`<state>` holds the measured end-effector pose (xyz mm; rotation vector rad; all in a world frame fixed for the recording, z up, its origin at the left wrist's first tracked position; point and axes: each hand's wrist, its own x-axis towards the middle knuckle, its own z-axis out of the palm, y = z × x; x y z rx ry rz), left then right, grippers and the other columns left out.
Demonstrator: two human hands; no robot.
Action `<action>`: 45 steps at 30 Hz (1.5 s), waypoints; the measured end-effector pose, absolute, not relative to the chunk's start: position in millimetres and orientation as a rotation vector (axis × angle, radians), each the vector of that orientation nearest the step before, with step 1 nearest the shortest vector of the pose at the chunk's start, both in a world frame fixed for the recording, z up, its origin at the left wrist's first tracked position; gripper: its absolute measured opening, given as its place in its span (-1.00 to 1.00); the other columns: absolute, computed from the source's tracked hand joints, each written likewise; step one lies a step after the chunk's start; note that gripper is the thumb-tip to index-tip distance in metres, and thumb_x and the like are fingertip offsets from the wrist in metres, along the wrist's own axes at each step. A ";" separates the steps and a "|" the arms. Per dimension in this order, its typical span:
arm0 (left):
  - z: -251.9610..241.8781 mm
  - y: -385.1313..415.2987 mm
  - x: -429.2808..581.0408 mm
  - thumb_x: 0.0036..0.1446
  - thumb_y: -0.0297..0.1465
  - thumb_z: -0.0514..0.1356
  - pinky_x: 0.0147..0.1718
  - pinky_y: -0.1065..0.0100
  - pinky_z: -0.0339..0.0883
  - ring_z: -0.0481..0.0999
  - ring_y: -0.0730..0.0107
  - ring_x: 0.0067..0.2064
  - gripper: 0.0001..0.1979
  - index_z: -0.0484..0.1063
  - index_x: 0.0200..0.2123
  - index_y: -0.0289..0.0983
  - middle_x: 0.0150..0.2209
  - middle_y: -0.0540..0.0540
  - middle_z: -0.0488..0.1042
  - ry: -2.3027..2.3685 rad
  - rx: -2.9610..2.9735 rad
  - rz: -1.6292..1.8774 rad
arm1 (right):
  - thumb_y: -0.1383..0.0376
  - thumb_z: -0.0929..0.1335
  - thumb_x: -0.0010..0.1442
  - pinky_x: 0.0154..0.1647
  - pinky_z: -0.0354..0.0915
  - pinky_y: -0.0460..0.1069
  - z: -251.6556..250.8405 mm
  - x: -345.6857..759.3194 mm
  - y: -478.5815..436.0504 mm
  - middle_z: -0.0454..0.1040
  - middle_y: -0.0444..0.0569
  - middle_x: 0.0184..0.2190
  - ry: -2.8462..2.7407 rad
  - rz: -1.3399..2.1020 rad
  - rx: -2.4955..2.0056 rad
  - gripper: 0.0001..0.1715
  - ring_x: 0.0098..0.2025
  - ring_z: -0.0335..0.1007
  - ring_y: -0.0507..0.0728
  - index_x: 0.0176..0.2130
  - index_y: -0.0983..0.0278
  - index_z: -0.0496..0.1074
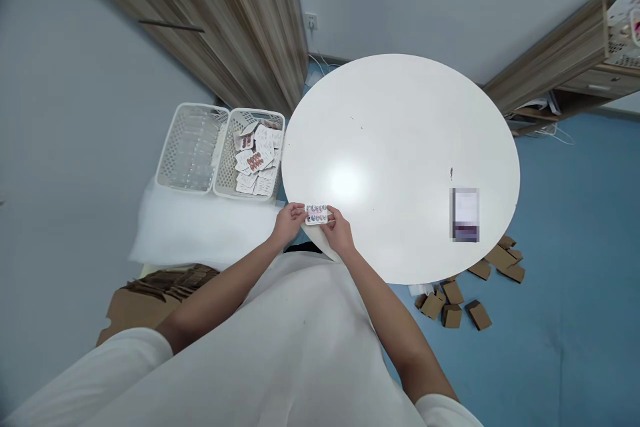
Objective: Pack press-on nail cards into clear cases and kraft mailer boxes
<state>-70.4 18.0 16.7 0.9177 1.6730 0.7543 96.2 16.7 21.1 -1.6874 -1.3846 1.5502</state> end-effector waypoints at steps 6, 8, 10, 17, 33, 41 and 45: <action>7.0 22.9 -84.2 -0.01 -0.43 0.16 -0.26 0.31 0.33 0.42 0.38 -0.24 -0.58 0.29 -0.02 -0.33 -0.18 -0.18 0.41 1.623 1.036 0.648 | 0.32 0.30 0.00 -0.29 0.28 0.00 10.5 76.6 17.1 0.40 -0.12 -0.35 -1.485 1.412 -1.812 -0.41 -0.38 0.30 0.04 0.06 0.19 0.18; 4.8 23.7 -86.7 -0.01 -0.44 0.15 -0.28 0.33 0.33 0.40 0.38 -0.22 -0.54 0.26 0.02 -0.33 -0.12 -0.21 0.35 1.636 1.091 0.606 | 0.31 0.30 0.00 -0.30 0.27 0.00 6.7 70.5 16.5 0.41 -0.11 -0.33 -1.486 1.384 -1.845 -0.41 -0.36 0.30 0.05 0.05 0.20 0.17; 3.4 24.4 -88.4 -0.02 -0.46 0.13 -0.30 0.34 0.33 0.38 0.36 -0.20 -0.50 0.24 0.05 -0.32 -0.08 -0.22 0.30 1.645 1.151 0.565 | 0.30 0.30 0.00 -0.29 0.27 0.00 3.4 65.2 15.7 0.41 -0.09 -0.31 -1.480 1.355 -1.883 -0.42 -0.35 0.30 0.06 0.04 0.21 0.18; 1.4 26.2 -91.6 -0.02 -0.45 0.12 -0.16 0.23 0.27 0.31 0.25 -0.11 -0.42 0.14 0.13 -0.29 -0.10 -0.19 0.25 1.625 1.375 0.457 | 0.31 0.29 0.01 -0.24 0.26 0.03 -1.5 54.7 15.2 0.36 -0.01 -0.19 -1.551 1.176 -1.997 -0.50 -0.19 0.29 0.14 -0.01 0.24 0.23; 2.1 16.5 -101.6 0.03 -0.38 0.10 -0.01 0.12 0.14 0.21 0.14 0.04 -0.38 -0.01 0.17 -0.29 0.00 -0.24 0.21 1.569 1.719 0.326 | 0.37 0.22 0.08 -0.16 0.23 0.09 -8.8 51.1 -3.9 0.35 0.06 -0.16 -1.798 1.022 -1.936 -0.41 -0.11 0.23 0.21 0.13 0.23 0.12; 11.4 -4.2 -112.6 0.10 -0.31 0.06 0.07 0.08 -0.06 0.08 0.06 0.17 -0.54 0.18 0.09 -0.23 0.13 -0.24 0.17 1.522 1.976 0.125 | 0.22 0.24 0.12 0.06 -0.02 0.17 -7.2 59.1 -24.4 0.20 0.05 0.11 -2.029 0.927 -1.822 -0.56 0.11 0.05 0.28 0.02 0.19 0.27; 11.4 -11.2 -113.8 0.11 -0.28 0.05 0.07 0.07 -0.11 0.01 0.03 0.21 -0.53 0.17 0.10 -0.24 0.19 -0.26 0.09 1.493 2.001 0.054 | 0.16 0.23 0.14 0.09 -0.11 0.19 -7.4 57.2 -28.6 0.14 0.02 0.17 -2.055 0.926 -1.814 -0.56 0.14 0.01 0.28 0.02 0.17 0.27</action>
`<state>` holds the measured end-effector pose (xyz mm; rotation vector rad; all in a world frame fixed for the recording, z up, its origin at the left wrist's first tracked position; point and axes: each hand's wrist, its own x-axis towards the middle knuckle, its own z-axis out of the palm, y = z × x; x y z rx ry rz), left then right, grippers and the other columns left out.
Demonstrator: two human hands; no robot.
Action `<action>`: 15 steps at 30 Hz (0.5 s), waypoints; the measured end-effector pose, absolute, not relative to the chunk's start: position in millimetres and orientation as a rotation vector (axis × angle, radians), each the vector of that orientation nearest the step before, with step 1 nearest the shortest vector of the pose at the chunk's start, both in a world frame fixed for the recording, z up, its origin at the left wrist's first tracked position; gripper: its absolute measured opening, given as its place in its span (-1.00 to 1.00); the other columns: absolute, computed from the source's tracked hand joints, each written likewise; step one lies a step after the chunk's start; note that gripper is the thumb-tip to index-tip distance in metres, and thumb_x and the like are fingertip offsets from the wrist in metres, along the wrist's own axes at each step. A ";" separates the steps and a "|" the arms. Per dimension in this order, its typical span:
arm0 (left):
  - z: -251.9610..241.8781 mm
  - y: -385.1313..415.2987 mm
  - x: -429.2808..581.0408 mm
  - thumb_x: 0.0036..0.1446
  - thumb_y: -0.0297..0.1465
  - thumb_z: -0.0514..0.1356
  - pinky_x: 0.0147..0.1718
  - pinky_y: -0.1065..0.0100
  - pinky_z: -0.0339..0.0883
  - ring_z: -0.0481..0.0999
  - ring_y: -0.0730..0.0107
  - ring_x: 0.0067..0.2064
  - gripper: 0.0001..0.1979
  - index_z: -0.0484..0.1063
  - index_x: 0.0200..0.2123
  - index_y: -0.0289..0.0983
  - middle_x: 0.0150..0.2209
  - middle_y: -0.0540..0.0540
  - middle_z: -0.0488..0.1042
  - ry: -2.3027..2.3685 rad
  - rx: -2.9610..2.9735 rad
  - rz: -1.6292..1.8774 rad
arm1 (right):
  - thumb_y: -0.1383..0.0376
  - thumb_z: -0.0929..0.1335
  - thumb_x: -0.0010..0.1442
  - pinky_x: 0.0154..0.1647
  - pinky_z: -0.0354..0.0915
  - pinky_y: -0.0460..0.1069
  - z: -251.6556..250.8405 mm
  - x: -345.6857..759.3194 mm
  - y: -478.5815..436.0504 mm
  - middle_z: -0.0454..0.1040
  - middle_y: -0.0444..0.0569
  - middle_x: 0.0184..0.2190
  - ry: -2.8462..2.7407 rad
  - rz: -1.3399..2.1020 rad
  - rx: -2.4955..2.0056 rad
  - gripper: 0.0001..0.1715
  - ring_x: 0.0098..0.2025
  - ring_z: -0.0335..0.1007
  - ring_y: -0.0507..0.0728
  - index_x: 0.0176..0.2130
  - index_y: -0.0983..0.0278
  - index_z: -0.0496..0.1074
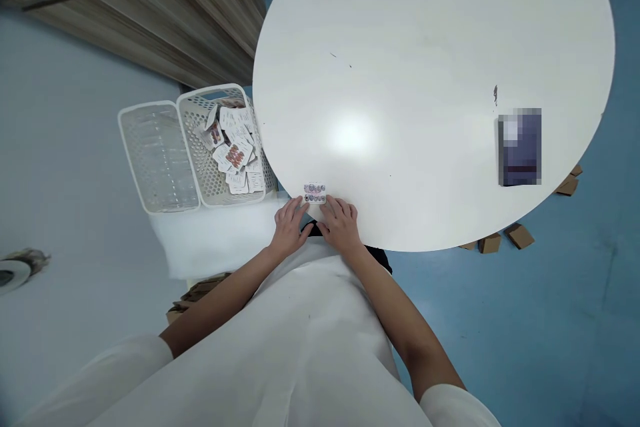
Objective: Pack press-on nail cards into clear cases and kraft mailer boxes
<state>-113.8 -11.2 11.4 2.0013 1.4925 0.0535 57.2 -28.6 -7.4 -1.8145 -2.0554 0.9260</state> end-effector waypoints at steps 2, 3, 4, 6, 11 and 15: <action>11.2 -12.6 -113.4 0.11 -0.28 0.05 0.07 0.07 -0.13 0.00 0.02 0.22 -0.52 0.15 0.12 -0.24 0.21 -0.26 0.07 1.492 2.011 0.025 | 0.14 0.22 0.15 0.09 -0.14 0.20 -7.4 55.8 -29.2 0.12 0.01 0.19 -2.054 0.941 -1.827 -0.55 0.14 0.00 0.28 0.04 0.16 0.26; 11.1 -12.9 -113.2 0.11 -0.27 0.05 0.07 0.07 -0.13 -0.01 0.02 0.22 -0.51 0.15 0.12 -0.25 0.21 -0.27 0.06 1.493 2.017 0.013 | 0.14 0.22 0.15 0.09 -0.15 0.20 -7.4 55.3 -29.1 0.12 0.00 0.19 -2.053 0.951 -1.835 -0.54 0.14 0.00 0.28 0.04 0.15 0.26; 11.2 -12.9 -112.9 0.12 -0.27 0.04 0.06 0.07 -0.14 -0.01 0.02 0.22 -0.51 0.15 0.12 -0.25 0.21 -0.27 0.06 1.495 2.022 0.001 | 0.14 0.22 0.14 0.09 -0.16 0.20 -7.3 54.9 -28.8 0.12 0.00 0.19 -2.051 0.963 -1.842 -0.54 0.14 0.00 0.29 0.05 0.14 0.25; 11.5 -12.3 -112.3 0.12 -0.26 0.04 0.06 0.07 -0.14 -0.01 0.01 0.22 -0.50 0.14 0.13 -0.25 0.22 -0.27 0.05 1.499 2.028 -0.020 | 0.16 0.22 0.15 0.09 -0.18 0.21 -7.3 54.3 -27.7 0.12 -0.01 0.19 -2.045 0.986 -1.845 -0.54 0.14 0.00 0.29 0.06 0.14 0.24; 12.4 -7.3 -111.3 0.13 -0.25 0.03 0.06 0.05 -0.17 -0.02 -0.02 0.22 -0.47 0.10 0.16 -0.26 0.23 -0.26 0.03 1.505 2.009 -0.038 | 0.19 0.19 0.17 0.09 -0.22 0.21 -7.0 52.7 -23.9 0.11 0.00 0.20 -2.029 0.989 -1.808 -0.54 0.14 0.00 0.28 0.08 0.16 0.22; 12.7 -2.3 -111.1 0.12 -0.24 0.02 0.06 0.05 -0.17 -0.02 -0.04 0.22 -0.45 0.08 0.17 -0.28 0.23 -0.27 0.03 1.507 2.015 -0.052 | 0.19 0.19 0.17 0.08 -0.23 0.21 -6.6 50.2 -20.0 0.15 0.01 0.18 -2.087 0.912 -1.832 -0.52 0.13 0.02 0.29 0.08 0.17 0.21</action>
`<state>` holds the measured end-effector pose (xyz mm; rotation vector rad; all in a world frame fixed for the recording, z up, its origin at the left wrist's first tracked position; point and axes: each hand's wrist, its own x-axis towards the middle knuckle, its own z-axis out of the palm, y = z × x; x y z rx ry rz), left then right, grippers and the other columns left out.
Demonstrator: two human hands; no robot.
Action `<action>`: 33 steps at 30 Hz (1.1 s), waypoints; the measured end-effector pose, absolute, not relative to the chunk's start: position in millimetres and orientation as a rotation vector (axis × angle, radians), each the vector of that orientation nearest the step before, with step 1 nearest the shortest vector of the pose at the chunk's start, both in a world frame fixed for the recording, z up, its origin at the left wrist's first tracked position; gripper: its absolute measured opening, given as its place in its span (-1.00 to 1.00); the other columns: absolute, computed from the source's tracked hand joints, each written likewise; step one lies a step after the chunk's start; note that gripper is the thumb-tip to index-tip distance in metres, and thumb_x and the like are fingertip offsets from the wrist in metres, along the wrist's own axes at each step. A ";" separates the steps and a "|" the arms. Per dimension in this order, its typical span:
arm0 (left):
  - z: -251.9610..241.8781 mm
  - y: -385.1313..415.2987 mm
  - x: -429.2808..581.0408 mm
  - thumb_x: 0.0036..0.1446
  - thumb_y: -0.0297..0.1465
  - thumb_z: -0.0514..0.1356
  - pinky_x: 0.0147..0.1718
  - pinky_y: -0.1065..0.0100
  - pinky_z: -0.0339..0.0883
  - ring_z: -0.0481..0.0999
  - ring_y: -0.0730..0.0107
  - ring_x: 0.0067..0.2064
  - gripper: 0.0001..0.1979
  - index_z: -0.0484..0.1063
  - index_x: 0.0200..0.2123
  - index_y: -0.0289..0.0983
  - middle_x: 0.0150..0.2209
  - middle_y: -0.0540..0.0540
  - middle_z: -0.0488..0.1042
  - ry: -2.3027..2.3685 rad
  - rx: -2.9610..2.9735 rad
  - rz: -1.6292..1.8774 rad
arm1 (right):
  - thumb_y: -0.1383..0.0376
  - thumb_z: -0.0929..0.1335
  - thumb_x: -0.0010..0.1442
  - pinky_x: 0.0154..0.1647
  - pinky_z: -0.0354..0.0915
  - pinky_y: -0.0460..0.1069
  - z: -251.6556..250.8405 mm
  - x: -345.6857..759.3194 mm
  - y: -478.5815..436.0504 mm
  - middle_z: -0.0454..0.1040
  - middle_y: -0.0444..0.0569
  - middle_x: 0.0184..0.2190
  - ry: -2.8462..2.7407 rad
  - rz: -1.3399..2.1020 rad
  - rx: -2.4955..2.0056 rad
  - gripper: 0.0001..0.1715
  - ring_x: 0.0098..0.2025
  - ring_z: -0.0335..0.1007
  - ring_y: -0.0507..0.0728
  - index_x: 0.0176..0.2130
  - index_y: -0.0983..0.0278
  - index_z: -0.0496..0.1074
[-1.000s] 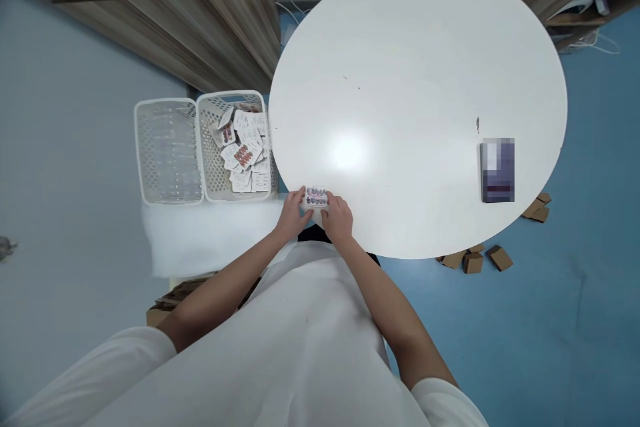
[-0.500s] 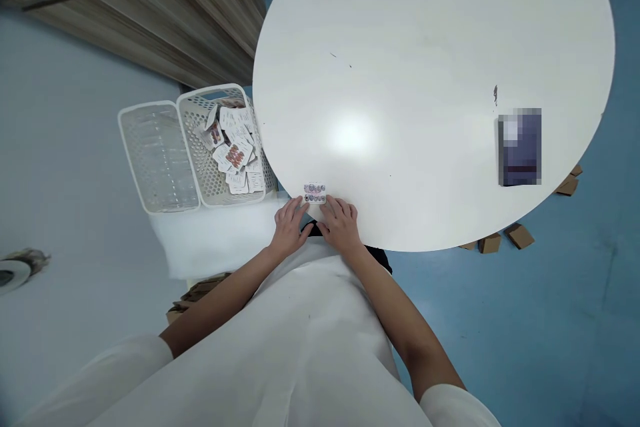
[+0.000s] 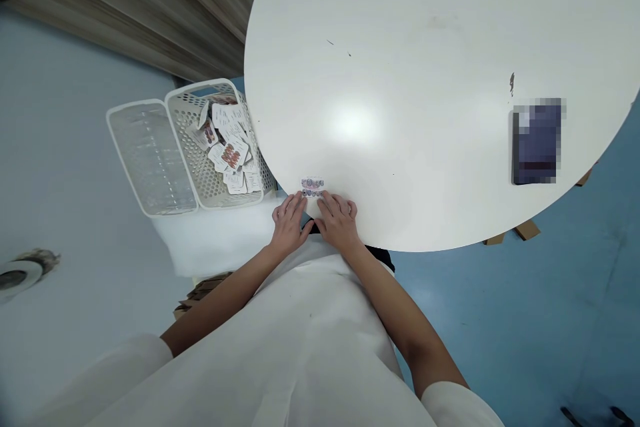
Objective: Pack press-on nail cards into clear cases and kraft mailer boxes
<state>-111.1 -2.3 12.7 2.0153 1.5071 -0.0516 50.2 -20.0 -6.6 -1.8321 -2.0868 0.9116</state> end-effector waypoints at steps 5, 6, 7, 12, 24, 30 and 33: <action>11.7 2.8 -110.8 0.15 -0.21 -0.04 0.05 0.07 -0.13 -0.01 0.02 0.22 -0.44 0.03 0.19 -0.32 0.23 -0.26 0.04 1.529 2.109 -0.151 | 0.21 0.19 0.16 0.08 -0.22 0.19 -8.8 47.5 -12.4 0.20 0.03 0.15 -2.168 0.729 -1.845 -0.54 0.11 0.07 0.27 0.06 0.21 0.25; 11.3 4.0 -110.7 0.16 -0.21 -0.04 0.05 0.08 -0.13 -0.02 0.03 0.23 -0.43 0.02 0.19 -0.32 0.23 -0.26 0.03 1.534 2.122 -0.162 | 0.21 0.19 0.16 0.07 -0.22 0.18 -9.2 47.0 -10.5 0.21 0.04 0.14 -2.178 0.702 -1.848 -0.54 0.11 0.07 0.27 0.06 0.22 0.26; 10.9 5.2 -110.6 0.16 -0.20 -0.05 0.05 0.08 -0.12 -0.02 0.03 0.23 -0.43 0.01 0.20 -0.32 0.23 -0.26 0.03 1.539 2.132 -0.169 | 0.21 0.19 0.16 0.07 -0.22 0.18 -9.4 46.5 -8.6 0.21 0.04 0.14 -2.185 0.682 -1.852 -0.54 0.10 0.07 0.27 0.05 0.22 0.26; 10.3 13.3 -110.0 0.16 -0.18 -0.06 0.04 0.07 -0.11 -0.04 0.03 0.23 -0.41 -0.02 0.21 -0.33 0.24 -0.26 0.01 1.564 2.145 -0.178 | 0.22 0.18 0.16 0.07 -0.21 0.19 -8.4 43.4 0.1 0.20 0.03 0.15 -2.208 0.658 -1.879 -0.53 0.12 0.06 0.27 0.06 0.21 0.25; 8.2 31.2 -109.6 0.15 -0.19 -0.05 0.05 0.05 -0.11 -0.07 0.04 0.24 -0.37 -0.08 0.22 -0.33 0.24 -0.26 -0.01 1.638 2.122 -0.165 | 0.26 0.18 0.16 0.10 -0.26 0.20 -5.6 35.9 24.0 0.19 0.04 0.16 -2.143 0.714 -1.864 -0.50 0.13 0.06 0.25 0.10 0.23 0.21; 6.5 36.0 -111.9 0.14 -0.20 -0.05 0.05 0.04 -0.10 -0.10 0.03 0.25 -0.35 -0.13 0.24 -0.35 0.25 -0.28 -0.05 1.626 2.108 -0.133 | 0.26 0.17 0.16 0.10 -0.26 0.20 -4.7 31.8 31.3 0.16 0.05 0.17 -2.148 0.728 -1.874 -0.46 0.14 0.04 0.26 0.14 0.25 0.16; 6.7 38.0 -112.7 0.14 -0.21 -0.05 0.04 0.04 -0.09 -0.11 0.02 0.26 -0.35 -0.14 0.24 -0.36 0.25 -0.28 -0.07 1.623 2.106 -0.120 | 0.26 0.16 0.16 0.10 -0.25 0.20 -4.3 31.0 33.7 0.15 0.05 0.18 -2.176 0.730 -1.874 -0.44 0.15 0.03 0.26 0.15 0.25 0.14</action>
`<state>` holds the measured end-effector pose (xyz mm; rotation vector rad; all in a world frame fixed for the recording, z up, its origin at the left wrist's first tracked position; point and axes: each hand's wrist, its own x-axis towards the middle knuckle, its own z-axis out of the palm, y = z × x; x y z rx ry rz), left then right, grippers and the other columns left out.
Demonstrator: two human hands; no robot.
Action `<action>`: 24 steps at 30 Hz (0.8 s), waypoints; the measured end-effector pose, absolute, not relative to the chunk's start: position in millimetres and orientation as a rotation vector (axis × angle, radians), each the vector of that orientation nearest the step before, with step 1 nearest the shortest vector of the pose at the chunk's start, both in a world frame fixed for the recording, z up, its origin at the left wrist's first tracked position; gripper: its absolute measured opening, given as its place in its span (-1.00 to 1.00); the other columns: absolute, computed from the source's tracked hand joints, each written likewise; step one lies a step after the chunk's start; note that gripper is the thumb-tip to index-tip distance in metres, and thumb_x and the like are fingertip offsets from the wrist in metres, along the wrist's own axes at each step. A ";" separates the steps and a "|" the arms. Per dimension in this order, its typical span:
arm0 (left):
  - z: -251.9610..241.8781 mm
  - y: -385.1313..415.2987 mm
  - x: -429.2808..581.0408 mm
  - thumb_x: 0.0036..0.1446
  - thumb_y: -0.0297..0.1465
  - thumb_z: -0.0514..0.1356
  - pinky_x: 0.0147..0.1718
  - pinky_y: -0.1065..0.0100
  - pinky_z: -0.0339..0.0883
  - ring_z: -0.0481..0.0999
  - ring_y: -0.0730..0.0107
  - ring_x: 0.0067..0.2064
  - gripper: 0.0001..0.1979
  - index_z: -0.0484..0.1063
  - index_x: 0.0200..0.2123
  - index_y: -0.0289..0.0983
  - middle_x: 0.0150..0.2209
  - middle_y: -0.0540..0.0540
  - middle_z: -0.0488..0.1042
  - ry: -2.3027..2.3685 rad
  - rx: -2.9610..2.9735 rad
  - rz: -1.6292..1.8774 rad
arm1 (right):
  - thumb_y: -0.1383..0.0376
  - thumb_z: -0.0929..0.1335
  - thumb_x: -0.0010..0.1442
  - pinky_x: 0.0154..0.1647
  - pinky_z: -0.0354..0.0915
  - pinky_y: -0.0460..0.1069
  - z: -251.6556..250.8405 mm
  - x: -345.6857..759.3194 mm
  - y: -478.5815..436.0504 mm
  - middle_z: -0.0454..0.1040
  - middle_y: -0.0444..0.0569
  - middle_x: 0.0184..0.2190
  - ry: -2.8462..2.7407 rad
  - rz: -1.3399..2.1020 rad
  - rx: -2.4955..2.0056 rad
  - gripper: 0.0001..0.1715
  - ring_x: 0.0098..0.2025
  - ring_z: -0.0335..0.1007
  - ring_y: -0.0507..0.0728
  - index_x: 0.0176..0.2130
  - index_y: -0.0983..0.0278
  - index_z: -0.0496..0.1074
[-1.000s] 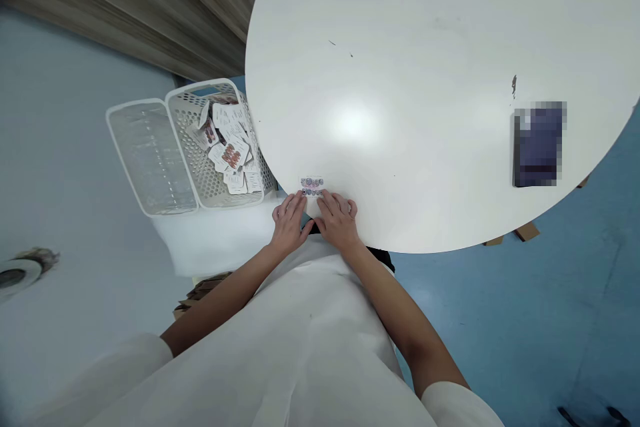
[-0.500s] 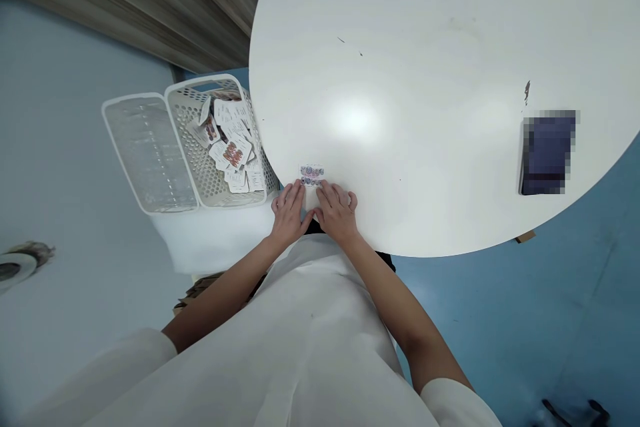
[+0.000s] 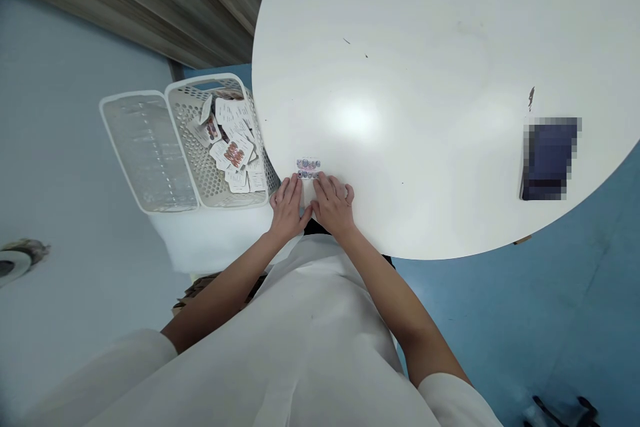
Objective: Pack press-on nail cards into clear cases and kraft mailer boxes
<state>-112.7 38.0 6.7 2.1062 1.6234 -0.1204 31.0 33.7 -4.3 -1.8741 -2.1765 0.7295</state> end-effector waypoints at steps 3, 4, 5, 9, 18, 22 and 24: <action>7.5 39.8 -112.9 0.14 -0.22 -0.05 0.05 0.05 -0.09 -0.13 0.02 0.26 -0.35 -0.15 0.24 -0.36 0.26 -0.28 -0.08 1.627 2.102 -0.113 | 0.26 0.16 0.16 0.10 -0.24 0.20 -3.7 30.5 35.2 0.14 0.05 0.18 -2.196 0.724 -1.881 -0.44 0.15 0.02 0.26 0.15 0.26 0.14; 7.8 40.2 -113.0 0.15 -0.22 -0.06 0.05 0.05 -0.09 -0.13 0.03 0.26 -0.35 -0.15 0.24 -0.36 0.26 -0.28 -0.09 1.629 2.099 -0.112 | 0.26 0.15 0.16 0.10 -0.23 0.20 -3.6 30.3 35.4 0.13 0.05 0.19 -2.199 0.722 -1.884 -0.44 0.15 0.02 0.26 0.16 0.26 0.14; 8.1 40.6 -113.1 0.15 -0.21 -0.06 0.05 0.05 -0.09 -0.14 0.03 0.26 -0.35 -0.15 0.24 -0.36 0.26 -0.28 -0.09 1.631 2.097 -0.111 | 0.26 0.16 0.16 0.10 -0.23 0.20 -3.5 30.1 35.5 0.12 0.05 0.19 -2.202 0.719 -1.888 -0.43 0.15 0.01 0.26 0.16 0.26 0.13; 8.2 40.5 -113.4 0.15 -0.20 -0.07 0.06 0.03 -0.09 -0.15 0.02 0.27 -0.35 -0.16 0.24 -0.36 0.26 -0.28 -0.10 1.637 2.082 -0.108 | 0.26 0.17 0.14 0.09 -0.22 0.20 -4.0 29.2 34.8 0.11 0.05 0.20 -2.220 0.706 -1.890 -0.41 0.16 -0.01 0.28 0.17 0.25 0.11; 8.0 39.3 -113.3 0.15 -0.22 -0.07 0.05 0.02 -0.07 -0.15 0.02 0.27 -0.36 -0.15 0.24 -0.37 0.26 -0.29 -0.11 1.644 2.104 -0.131 | 0.27 0.17 0.14 0.10 -0.23 0.20 -3.2 29.0 34.6 0.09 0.07 0.21 -2.221 0.712 -1.901 -0.42 0.17 -0.02 0.28 0.17 0.25 0.11; 8.5 38.4 -113.1 0.16 -0.19 -0.08 0.05 0.00 -0.05 -0.15 0.01 0.27 -0.35 -0.16 0.24 -0.38 0.26 -0.31 -0.10 1.650 2.101 -0.119 | 0.28 0.19 0.14 0.10 -0.23 0.22 -1.3 29.9 33.7 0.12 0.10 0.19 -2.183 0.729 -1.873 -0.41 0.17 -0.01 0.28 0.17 0.24 0.10; 9.1 37.0 -112.8 0.16 -0.18 -0.08 0.04 0.00 -0.04 -0.14 0.01 0.27 -0.35 -0.15 0.23 -0.38 0.26 -0.33 -0.10 1.651 2.100 -0.109 | 0.27 0.19 0.14 0.10 -0.23 0.22 0.4 30.9 32.5 0.12 0.11 0.19 -2.187 0.724 -1.862 -0.40 0.17 -0.01 0.28 0.17 0.24 0.10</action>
